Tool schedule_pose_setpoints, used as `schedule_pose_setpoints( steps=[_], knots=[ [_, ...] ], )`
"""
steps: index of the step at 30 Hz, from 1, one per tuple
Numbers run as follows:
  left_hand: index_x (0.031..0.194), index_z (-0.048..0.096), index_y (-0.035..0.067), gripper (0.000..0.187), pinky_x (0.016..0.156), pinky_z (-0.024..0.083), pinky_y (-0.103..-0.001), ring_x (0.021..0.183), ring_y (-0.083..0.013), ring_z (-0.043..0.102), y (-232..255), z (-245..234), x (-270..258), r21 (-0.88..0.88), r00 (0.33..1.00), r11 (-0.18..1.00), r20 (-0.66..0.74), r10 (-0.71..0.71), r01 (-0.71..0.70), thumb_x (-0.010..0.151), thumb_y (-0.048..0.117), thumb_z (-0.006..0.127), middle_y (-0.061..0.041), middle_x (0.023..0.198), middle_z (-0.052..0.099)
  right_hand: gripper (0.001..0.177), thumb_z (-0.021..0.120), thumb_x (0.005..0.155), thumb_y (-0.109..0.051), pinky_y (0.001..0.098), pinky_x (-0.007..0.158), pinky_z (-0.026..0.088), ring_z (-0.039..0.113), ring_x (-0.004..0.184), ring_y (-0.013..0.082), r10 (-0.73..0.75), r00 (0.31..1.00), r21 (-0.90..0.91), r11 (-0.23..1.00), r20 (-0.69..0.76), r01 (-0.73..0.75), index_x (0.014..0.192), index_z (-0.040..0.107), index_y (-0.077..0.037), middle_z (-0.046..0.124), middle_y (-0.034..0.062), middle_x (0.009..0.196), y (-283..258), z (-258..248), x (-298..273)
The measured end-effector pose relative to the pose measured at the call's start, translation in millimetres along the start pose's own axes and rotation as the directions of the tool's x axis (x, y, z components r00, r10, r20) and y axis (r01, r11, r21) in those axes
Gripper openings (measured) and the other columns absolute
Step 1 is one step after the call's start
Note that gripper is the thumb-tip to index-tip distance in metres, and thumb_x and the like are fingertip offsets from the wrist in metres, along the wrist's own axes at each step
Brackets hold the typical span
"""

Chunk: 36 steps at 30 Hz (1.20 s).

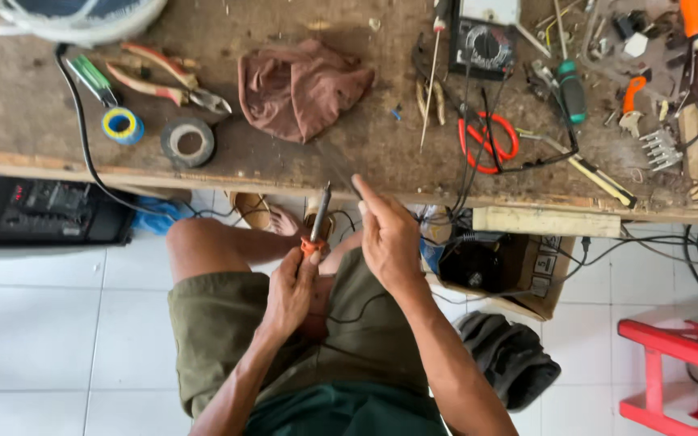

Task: The person handles a rice cooker, connecting its power cord and pressing buttons on the control panel. They then pick up a soldering iron, wipe the tip with a cloth, and touch the tip with a finger. Finally, they handle a disassembled appliance base with exposed wiring.

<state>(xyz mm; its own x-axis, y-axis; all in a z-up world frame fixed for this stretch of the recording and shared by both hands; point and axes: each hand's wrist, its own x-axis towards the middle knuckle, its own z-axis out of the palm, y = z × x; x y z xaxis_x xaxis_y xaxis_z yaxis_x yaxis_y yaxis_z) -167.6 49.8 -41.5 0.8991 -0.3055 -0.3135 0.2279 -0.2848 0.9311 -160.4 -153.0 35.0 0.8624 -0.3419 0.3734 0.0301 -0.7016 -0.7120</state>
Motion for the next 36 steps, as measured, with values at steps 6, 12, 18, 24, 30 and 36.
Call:
schedule_pose_setpoints(
  steps=[6, 12, 18, 24, 30, 36],
  knots=[
    [0.082, 0.068, 0.010, 0.041, 0.062, 0.057, -0.037, 0.060, -0.0208, 0.064, -10.3, 2.6, 6.5, -0.076, 1.000, 0.997, 0.015, -0.024, 0.025, 0.115, 0.035, 0.065, -0.004, 0.058, 0.059, 0.054, 0.066, 0.106, -0.005, 0.0496, 0.071, 0.063, 0.075, 0.078, 0.0404, -0.059, 0.995, -0.111, 0.991, 0.081, 0.068, 0.156, 0.071, -0.025, 0.073, 0.0151, 0.086, 10.6, 6.7, -33.2],
    [0.084, 0.070, 0.008, 0.041, 0.062, 0.055, -0.037, 0.061, -0.0209, 0.065, -24.6, 4.2, 7.8, -0.050, 1.000, 0.999, 0.016, 0.009, -0.008, 0.115, 0.035, 0.065, -0.007, 0.061, 0.064, 0.047, 0.065, 0.108, -0.011, 0.0469, 0.060, 0.056, 0.065, 0.064, 0.0370, -0.129, 0.992, -0.261, 0.957, 0.004, 0.126, 0.150, 0.077, -0.026, 0.059, 0.0088, 0.075, 20.2, 17.8, -22.0],
    [0.087, 0.069, 0.008, 0.036, 0.065, 0.056, -0.042, 0.064, -0.0249, 0.062, -16.9, 1.0, 9.8, -0.085, 1.000, 0.996, 0.021, -0.017, 0.019, 0.113, 0.033, 0.068, -0.012, 0.062, 0.062, 0.040, 0.060, 0.114, -0.016, 0.0383, 0.085, 0.064, 0.080, 0.097, 0.0353, -0.084, 0.991, -0.080, 0.994, -0.100, 0.076, 0.149, 0.078, -0.020, 0.079, 0.0145, 0.106, -6.7, 5.8, -22.0],
    [0.091, 0.073, 0.009, 0.033, 0.057, 0.052, -0.034, 0.057, -0.0175, 0.058, -16.5, 1.8, 9.7, -0.122, 0.999, 0.992, 0.033, -0.024, 0.028, 0.114, 0.031, 0.066, -0.005, 0.063, 0.060, 0.051, 0.065, 0.108, -0.008, 0.0505, 0.061, 0.057, 0.068, 0.068, 0.0410, -0.065, 0.996, -0.160, 0.984, 0.052, 0.073, 0.154, 0.073, -0.027, 0.065, 0.0108, 0.081, 11.8, 7.8, -38.2],
    [0.091, 0.070, 0.007, 0.032, 0.051, 0.049, -0.031, 0.053, -0.0149, 0.055, -14.0, 5.4, 7.1, -0.211, 0.998, 0.977, 0.058, 0.000, 0.013, 0.115, 0.027, 0.064, -0.004, 0.061, 0.058, 0.047, 0.061, 0.109, -0.013, 0.0481, 0.064, 0.056, 0.065, 0.069, 0.0380, -0.126, 0.992, -0.249, 0.960, 0.019, 0.127, 0.151, 0.076, -0.027, 0.056, 0.0076, 0.077, 16.9, 14.5, -25.1],
    [0.091, 0.070, 0.003, 0.035, 0.039, 0.045, -0.029, 0.040, -0.0158, 0.053, 5.7, -1.1, 7.7, -0.370, 0.995, 0.928, 0.095, -0.009, 0.044, 0.116, 0.024, 0.060, -0.009, 0.058, 0.058, 0.048, 0.062, 0.109, -0.014, 0.0370, 0.063, 0.058, 0.065, 0.065, 0.0316, -0.073, 0.997, -0.220, 0.973, -0.005, 0.070, 0.151, 0.076, -0.032, 0.056, 0.0048, 0.076, 23.2, 16.7, -43.4]
  ],
)
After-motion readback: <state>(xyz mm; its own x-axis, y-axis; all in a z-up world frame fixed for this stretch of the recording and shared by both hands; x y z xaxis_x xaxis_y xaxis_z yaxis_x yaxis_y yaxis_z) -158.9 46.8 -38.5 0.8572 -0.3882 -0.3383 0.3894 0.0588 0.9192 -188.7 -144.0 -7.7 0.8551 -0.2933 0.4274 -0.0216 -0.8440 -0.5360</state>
